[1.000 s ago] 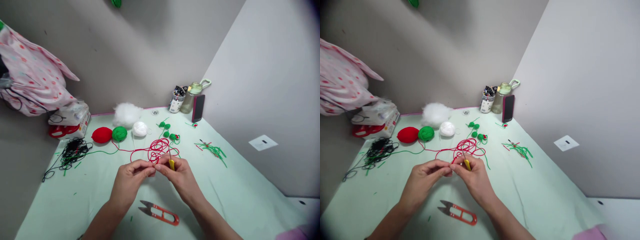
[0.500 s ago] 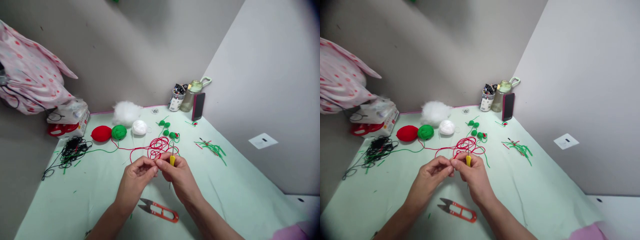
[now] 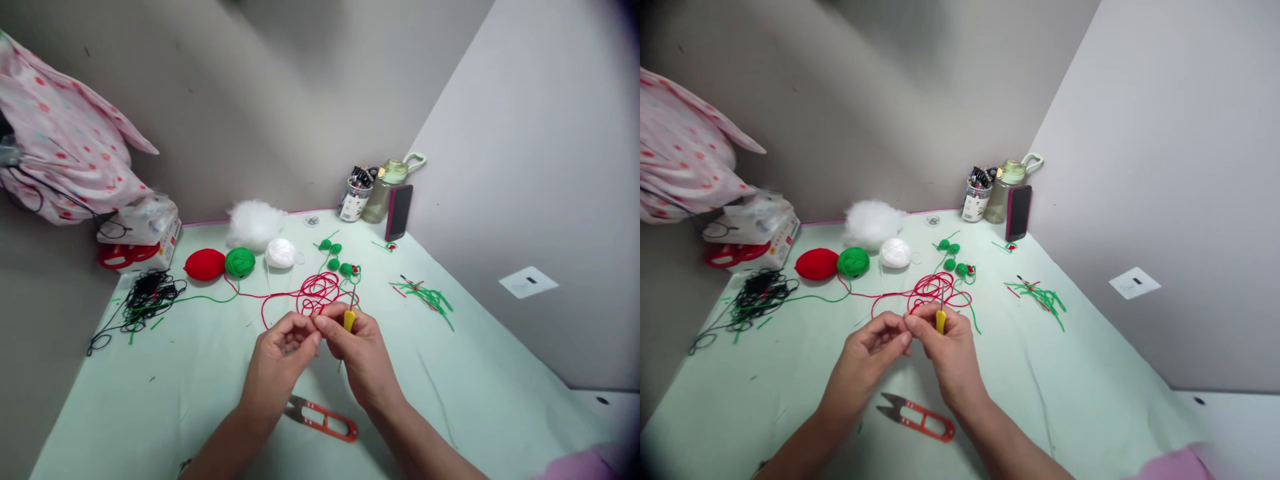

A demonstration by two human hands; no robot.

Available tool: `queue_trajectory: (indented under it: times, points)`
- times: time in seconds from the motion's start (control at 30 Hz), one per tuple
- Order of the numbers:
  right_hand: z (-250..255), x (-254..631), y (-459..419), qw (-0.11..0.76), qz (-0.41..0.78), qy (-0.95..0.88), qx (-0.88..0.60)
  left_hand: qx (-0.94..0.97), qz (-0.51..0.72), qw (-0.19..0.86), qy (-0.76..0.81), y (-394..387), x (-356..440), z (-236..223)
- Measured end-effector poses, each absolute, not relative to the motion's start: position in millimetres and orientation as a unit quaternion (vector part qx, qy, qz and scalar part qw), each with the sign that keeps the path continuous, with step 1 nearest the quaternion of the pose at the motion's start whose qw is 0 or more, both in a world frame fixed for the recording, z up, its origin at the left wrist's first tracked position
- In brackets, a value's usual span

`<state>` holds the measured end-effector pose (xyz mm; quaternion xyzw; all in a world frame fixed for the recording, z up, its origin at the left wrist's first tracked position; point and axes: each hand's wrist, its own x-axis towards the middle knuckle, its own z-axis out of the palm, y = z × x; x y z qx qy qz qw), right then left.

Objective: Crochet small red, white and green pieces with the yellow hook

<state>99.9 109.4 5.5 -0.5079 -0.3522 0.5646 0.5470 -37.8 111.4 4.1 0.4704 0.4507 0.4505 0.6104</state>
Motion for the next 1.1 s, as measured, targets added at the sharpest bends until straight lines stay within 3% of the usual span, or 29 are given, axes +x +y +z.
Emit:
queue_trajectory:
  times: [0.37,0.53,0.77,1.1]
  points:
    - [12.4,119.3,116.6,0.540,0.576,-0.355,-0.501,0.400,0.432,0.695,0.414,109.8,-38.6,-1.3]
    - [18.8,150.9,114.6,0.588,0.487,-0.419,-0.492,0.387,0.450,0.679,0.432,113.7,-46.2,2.0]
    - [19.6,148.1,100.7,0.641,0.471,-0.473,-0.380,0.431,0.490,0.622,0.433,116.1,-48.9,1.2]
    - [26.3,138.4,84.2,0.568,0.266,-0.647,-0.434,0.418,0.485,0.642,0.423,114.4,-50.4,-0.8]
